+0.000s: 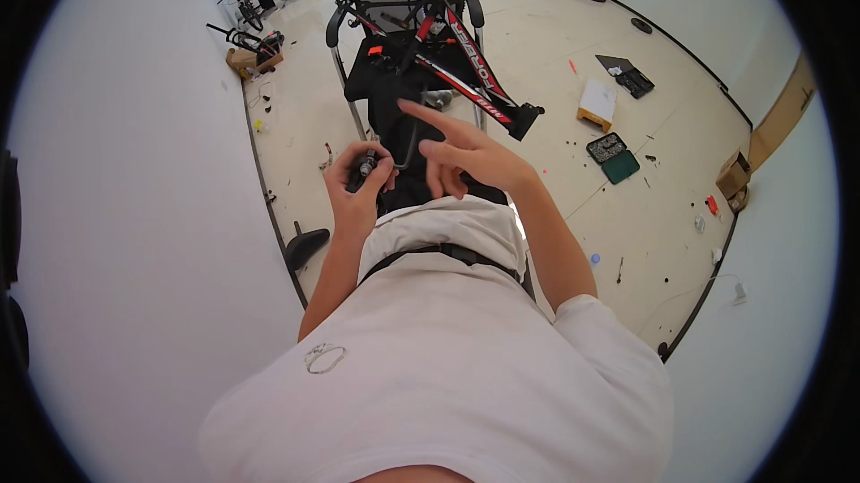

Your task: The person sits and repeatedly handles a small black cylindrical bicycle part and a thin metal rod. They insert the rod into the cylinder, rotate and pull it out, then repeat the insertion and removal cycle multiple times without attaching the parts to the bicycle frame.

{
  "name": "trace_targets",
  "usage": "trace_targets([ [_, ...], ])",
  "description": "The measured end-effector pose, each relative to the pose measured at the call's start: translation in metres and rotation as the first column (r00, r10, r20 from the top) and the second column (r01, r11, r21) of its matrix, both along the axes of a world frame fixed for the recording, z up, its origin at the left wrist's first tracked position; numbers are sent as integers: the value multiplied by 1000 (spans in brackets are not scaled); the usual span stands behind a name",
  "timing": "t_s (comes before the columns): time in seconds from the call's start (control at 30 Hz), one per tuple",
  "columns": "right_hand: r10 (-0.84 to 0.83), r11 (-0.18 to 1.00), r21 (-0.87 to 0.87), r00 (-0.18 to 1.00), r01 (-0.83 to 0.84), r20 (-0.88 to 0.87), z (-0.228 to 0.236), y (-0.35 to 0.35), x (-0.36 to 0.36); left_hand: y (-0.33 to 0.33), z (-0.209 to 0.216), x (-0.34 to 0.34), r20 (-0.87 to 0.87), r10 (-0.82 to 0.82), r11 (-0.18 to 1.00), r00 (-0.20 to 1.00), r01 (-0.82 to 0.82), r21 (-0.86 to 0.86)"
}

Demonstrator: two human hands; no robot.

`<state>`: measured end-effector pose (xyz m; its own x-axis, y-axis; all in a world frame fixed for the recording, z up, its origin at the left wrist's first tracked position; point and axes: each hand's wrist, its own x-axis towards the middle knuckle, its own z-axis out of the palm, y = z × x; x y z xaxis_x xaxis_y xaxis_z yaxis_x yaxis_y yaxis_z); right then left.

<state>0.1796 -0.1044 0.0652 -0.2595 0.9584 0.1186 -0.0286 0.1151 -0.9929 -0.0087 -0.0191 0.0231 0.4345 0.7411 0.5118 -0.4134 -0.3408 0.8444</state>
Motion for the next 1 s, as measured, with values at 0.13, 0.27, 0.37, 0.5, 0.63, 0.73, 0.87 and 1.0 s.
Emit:
trace_targets([
  [0.13, 377, 913, -248, 902, -324, 209, -33, 5, 5, 8, 1, 2, 12, 20, 1000, 1000, -20, -1],
  [0.27, 561, 822, 162, 824, -546, -73, -7, -12, -18, 9, -5, 3, -51, 43, 999, 998, -44, -17],
  [0.37, 166, 977, 155, 981, -149, -102, -2, -7, -2, -4, -7, 3, -102, -11, 997, 995, 18, 75],
  [0.5, -84, 963, -241, 983, 123, 164, -62, 15, 18, -11, 5, 3, -6, 51, 999, 999, -51, 4],
  [0.63, 424, 904, -125, 825, -408, 373, -34, -4, -35, 12, 2, 2, -65, 117, 992, 991, -113, 62],
  [0.73, 460, 879, 93, 884, -467, 90, -7, -16, -40, 12, -8, 2, -43, 77, 997, 996, -76, 28],
  [0.87, 81, 988, 141, 993, -68, -86, 0, -4, 0, -4, -6, 4, -92, 10, 999, 996, -6, 36],
  [1.0, -52, 981, -160, 947, 107, 316, -59, 14, 12, 1, -2, 5, -32, 16, 1000, 999, -16, 3],
])
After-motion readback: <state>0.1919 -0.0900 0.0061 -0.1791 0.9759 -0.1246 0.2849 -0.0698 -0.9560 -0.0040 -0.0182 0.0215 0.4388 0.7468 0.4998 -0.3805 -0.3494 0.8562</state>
